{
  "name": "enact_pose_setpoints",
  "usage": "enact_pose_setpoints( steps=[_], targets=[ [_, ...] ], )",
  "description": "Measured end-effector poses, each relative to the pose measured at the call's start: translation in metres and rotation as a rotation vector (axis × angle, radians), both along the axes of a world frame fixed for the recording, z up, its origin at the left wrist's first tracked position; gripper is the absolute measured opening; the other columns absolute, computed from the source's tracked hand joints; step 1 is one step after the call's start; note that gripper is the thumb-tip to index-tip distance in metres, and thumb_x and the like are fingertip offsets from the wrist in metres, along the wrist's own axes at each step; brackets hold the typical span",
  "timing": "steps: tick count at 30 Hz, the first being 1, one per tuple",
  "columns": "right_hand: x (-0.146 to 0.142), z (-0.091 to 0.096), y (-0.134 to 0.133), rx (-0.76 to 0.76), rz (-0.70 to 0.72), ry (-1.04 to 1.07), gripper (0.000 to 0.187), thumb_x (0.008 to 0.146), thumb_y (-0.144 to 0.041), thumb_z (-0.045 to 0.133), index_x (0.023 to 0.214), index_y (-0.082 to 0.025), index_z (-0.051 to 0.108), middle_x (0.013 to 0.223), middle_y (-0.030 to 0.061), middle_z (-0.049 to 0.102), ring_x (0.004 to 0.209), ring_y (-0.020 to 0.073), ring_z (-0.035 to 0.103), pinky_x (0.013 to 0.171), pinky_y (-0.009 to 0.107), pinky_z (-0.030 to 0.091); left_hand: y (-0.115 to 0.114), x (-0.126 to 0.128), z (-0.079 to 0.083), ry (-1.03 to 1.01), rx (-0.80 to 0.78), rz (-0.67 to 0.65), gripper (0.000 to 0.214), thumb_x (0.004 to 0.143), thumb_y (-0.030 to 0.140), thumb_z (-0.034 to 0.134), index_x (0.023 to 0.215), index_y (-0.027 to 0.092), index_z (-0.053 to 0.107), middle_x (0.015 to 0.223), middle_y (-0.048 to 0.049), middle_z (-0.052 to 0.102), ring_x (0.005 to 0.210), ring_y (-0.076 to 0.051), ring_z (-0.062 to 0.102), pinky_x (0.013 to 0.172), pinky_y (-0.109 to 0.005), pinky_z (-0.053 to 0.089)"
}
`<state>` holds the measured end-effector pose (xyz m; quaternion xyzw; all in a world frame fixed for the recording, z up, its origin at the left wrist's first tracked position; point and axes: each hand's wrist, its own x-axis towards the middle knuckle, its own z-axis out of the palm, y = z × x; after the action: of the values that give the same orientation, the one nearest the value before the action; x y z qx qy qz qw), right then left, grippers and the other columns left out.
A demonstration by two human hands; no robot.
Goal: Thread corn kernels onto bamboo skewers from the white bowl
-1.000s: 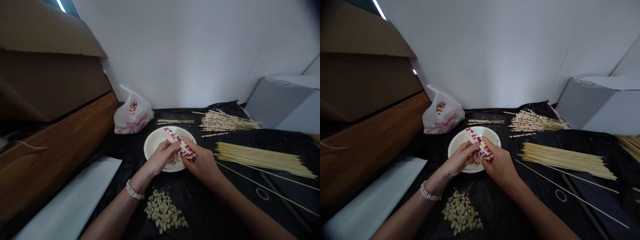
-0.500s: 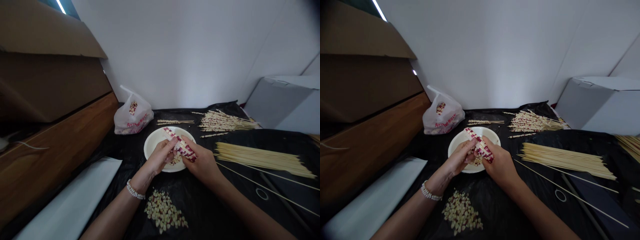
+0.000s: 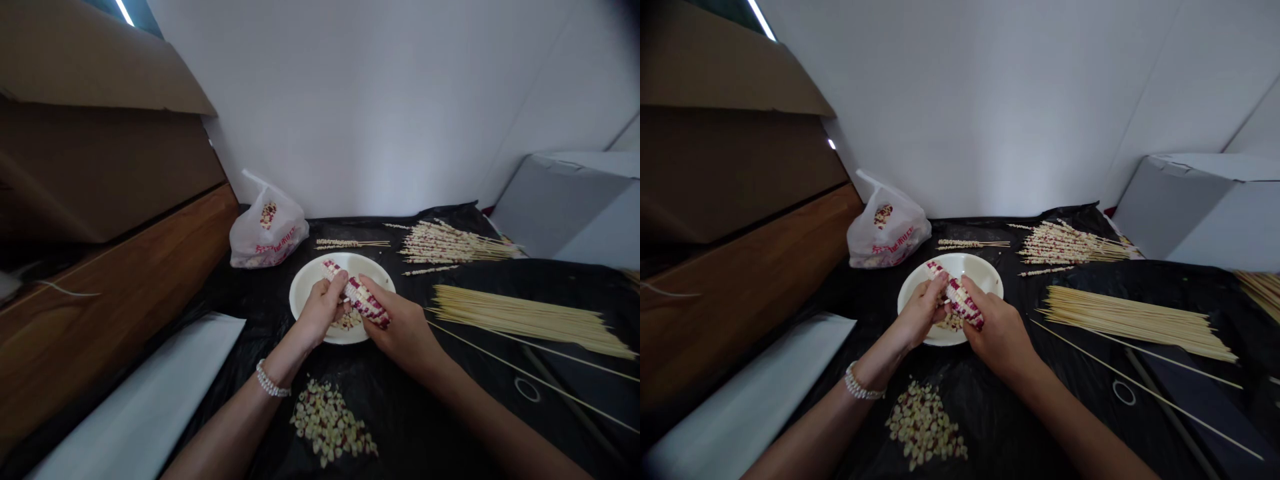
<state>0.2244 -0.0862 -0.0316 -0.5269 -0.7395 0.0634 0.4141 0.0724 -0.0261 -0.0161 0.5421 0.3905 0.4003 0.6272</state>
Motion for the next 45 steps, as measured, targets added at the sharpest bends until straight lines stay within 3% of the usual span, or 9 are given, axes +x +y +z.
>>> enact_pose_setpoints(
  steps=[7,12,15,19,26,32,38,45],
  targets=[
    [-0.001,0.009,-0.001,-0.074,0.011,0.166,0.059,0.076,-0.019,0.058,0.135,-0.019,0.056,0.112,0.0090,0.073,0.097,0.0250,0.070,0.084,0.035,0.056,-0.002,0.003,-0.002,0.019,0.001,0.105,0.050,0.079,0.060,0.056,0.057,0.018,0.044,0.045,0.0048,0.038,0.036,-0.004,0.029,0.039,-0.021,0.015],
    [0.000,0.012,-0.001,-0.066,0.001,0.143,0.060,0.076,-0.019,0.058,0.135,-0.020,0.056,0.114,0.0098,0.072,0.095,0.0249,0.070,0.085,0.037,0.056,-0.001,-0.003,0.007,-0.141,-0.073,-0.065,0.040,0.083,0.051,0.054,0.066,0.016,0.048,0.052,0.0038,0.044,0.039,-0.003,0.025,0.041,-0.021,0.015],
    [0.001,0.009,-0.001,-0.039,-0.002,0.063,0.060,0.078,-0.018,0.056,0.138,-0.018,0.053,0.109,0.0113,0.072,0.097,0.0263,0.069,0.086,0.039,0.055,0.000,-0.007,0.013,-0.207,-0.105,-0.072,0.041,0.085,0.054,0.049,0.071,0.016,0.051,0.056,0.0027,0.049,0.039,-0.003,0.024,0.041,-0.021,0.015],
    [0.002,0.003,-0.001,-0.047,-0.009,-0.040,0.060,0.081,-0.018,0.052,0.140,-0.014,0.049,0.105,0.0147,0.071,0.099,0.0289,0.067,0.085,0.044,0.055,0.002,-0.007,0.013,-0.132,-0.061,0.028,0.049,0.084,0.063,0.049,0.068,0.016,0.049,0.051,0.0044,0.044,0.038,-0.003,0.023,0.040,-0.021,0.014],
    [0.001,0.002,-0.002,-0.037,0.022,-0.039,0.062,0.079,-0.016,0.051,0.141,-0.015,0.048,0.108,0.0148,0.071,0.098,0.0282,0.068,0.086,0.044,0.055,0.006,-0.004,0.002,0.054,0.012,0.131,0.058,0.084,0.062,0.047,0.048,0.017,0.043,0.040,0.0030,0.037,0.034,-0.004,0.025,0.039,-0.023,0.013],
    [0.000,0.007,-0.001,-0.021,0.039,0.065,0.057,0.078,-0.018,0.055,0.135,-0.016,0.055,0.116,0.0108,0.071,0.099,0.0254,0.069,0.086,0.038,0.057,0.005,-0.003,0.001,0.040,0.034,0.149,0.057,0.083,0.062,0.048,0.048,0.017,0.044,0.039,0.0026,0.037,0.035,-0.006,0.029,0.040,-0.023,0.014],
    [0.000,0.011,-0.001,-0.072,0.040,0.123,0.058,0.076,-0.018,0.057,0.133,-0.011,0.057,0.118,0.0124,0.070,0.099,0.0253,0.070,0.088,0.035,0.056,0.005,-0.003,0.000,0.012,0.028,0.162,0.056,0.081,0.062,0.051,0.048,0.017,0.044,0.041,0.0029,0.037,0.035,-0.005,0.029,0.039,-0.021,0.014],
    [0.002,0.014,0.000,-0.143,0.029,0.175,0.059,0.074,-0.019,0.058,0.132,-0.013,0.059,0.113,0.0114,0.072,0.094,0.0241,0.071,0.085,0.033,0.056,0.005,-0.004,0.001,-0.032,-0.018,0.086,0.050,0.084,0.054,0.050,0.050,0.017,0.045,0.043,0.0041,0.035,0.036,-0.004,0.022,0.040,-0.022,0.010]
  ],
)
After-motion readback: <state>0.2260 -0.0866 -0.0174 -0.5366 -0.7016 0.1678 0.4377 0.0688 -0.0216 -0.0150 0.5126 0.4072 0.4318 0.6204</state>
